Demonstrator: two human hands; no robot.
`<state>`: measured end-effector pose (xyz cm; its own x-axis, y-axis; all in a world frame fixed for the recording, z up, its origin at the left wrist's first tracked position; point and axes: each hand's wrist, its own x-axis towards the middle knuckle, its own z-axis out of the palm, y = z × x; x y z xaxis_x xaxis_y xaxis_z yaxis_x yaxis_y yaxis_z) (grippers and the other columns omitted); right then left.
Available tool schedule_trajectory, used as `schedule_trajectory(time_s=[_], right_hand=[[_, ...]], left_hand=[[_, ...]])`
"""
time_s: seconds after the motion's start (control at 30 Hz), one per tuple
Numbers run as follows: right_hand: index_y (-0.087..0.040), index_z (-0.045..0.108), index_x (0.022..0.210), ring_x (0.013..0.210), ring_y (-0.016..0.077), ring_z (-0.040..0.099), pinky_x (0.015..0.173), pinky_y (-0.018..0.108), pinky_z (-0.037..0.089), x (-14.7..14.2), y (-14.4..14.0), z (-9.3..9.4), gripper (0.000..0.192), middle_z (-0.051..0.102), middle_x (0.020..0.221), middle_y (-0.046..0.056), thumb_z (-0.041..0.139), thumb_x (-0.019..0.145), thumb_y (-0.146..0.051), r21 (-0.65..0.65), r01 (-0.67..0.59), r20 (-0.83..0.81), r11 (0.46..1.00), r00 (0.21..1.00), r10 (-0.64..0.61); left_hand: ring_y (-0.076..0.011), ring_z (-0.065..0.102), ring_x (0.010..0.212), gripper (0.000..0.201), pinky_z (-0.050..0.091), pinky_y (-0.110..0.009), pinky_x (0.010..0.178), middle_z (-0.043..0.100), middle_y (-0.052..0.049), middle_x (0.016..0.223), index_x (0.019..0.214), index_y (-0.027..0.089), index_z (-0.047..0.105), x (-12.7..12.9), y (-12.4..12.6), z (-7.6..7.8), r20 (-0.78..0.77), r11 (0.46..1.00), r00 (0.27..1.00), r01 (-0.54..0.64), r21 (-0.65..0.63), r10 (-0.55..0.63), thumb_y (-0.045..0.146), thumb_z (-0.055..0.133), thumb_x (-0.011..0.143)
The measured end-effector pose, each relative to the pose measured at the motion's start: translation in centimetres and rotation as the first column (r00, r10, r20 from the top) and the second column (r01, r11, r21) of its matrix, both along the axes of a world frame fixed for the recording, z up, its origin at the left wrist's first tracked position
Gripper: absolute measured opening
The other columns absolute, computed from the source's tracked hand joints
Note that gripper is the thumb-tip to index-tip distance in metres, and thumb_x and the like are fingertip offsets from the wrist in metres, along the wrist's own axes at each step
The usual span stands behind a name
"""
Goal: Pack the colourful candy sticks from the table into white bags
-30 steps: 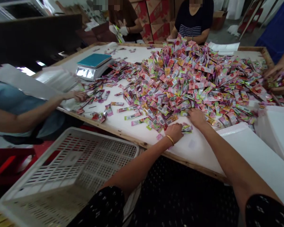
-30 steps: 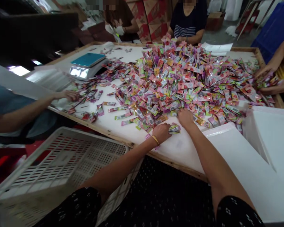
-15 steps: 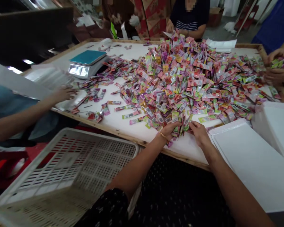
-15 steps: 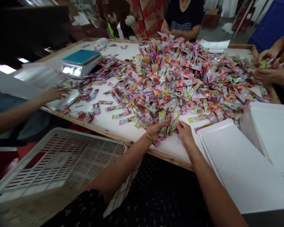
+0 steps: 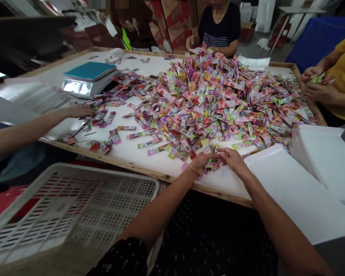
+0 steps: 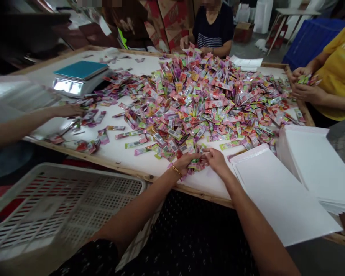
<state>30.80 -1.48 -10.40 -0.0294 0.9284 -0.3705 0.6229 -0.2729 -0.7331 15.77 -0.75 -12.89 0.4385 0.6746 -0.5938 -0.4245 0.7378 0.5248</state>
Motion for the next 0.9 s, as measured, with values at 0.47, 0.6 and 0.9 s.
schedule_trajectory(time_s=[0.47, 0.6, 0.9], right_hand=[[-0.015, 0.062, 0.112, 0.120, 0.0268, 0.044, 0.094, 0.039, 0.036, 5.8, 6.5, -0.1, 0.033, 0.055, 0.129, 0.014, 0.037, 0.090, -0.013, 0.040, -0.607, 0.862, 0.794, 0.423, 0.280], [-0.013, 0.062, 0.108, 0.113, 0.0270, 0.050, 0.091, 0.040, 0.037, 4.2, 6.8, -0.3, 0.032, 0.062, 0.116, 0.015, 0.037, 0.088, -0.009, -0.003, -0.584, 0.848, 0.811, 0.429, 0.312], [-0.020, 0.048, 0.112, 0.070, 0.0186, 0.060, 0.067, 0.030, 0.047, -0.2, 2.2, -1.2, 0.039, 0.061, 0.078, 0.000, 0.057, 0.075, -0.026, 0.011, 0.115, 0.119, 0.993, 0.986, -0.115]], left_hand=[[-0.0174, 0.067, 0.057, 0.018, 0.050, -0.023, 0.045, 0.069, -0.010, 0.071, 0.084, 0.009, 0.062, -2.3, 0.8, -2.6, 0.218, 0.986, 0.974, 0.096, -0.138, -0.065, 0.023, 0.052, 0.085], [-0.0169, 0.068, 0.062, 0.014, 0.056, -0.027, 0.060, 0.069, -0.010, 0.072, 0.082, 0.009, 0.062, -2.3, 0.8, -2.5, 0.261, 0.990, 0.965, 0.034, -0.134, 0.002, 0.022, 0.056, 0.083], [-0.0133, 0.062, 0.051, 0.024, 0.051, -0.023, 0.051, 0.067, -0.006, 0.063, 0.080, 0.009, 0.060, -0.8, 0.0, -1.1, 0.051, 0.997, 0.997, -0.056, 0.057, 0.053, 0.029, 0.072, 0.073]])
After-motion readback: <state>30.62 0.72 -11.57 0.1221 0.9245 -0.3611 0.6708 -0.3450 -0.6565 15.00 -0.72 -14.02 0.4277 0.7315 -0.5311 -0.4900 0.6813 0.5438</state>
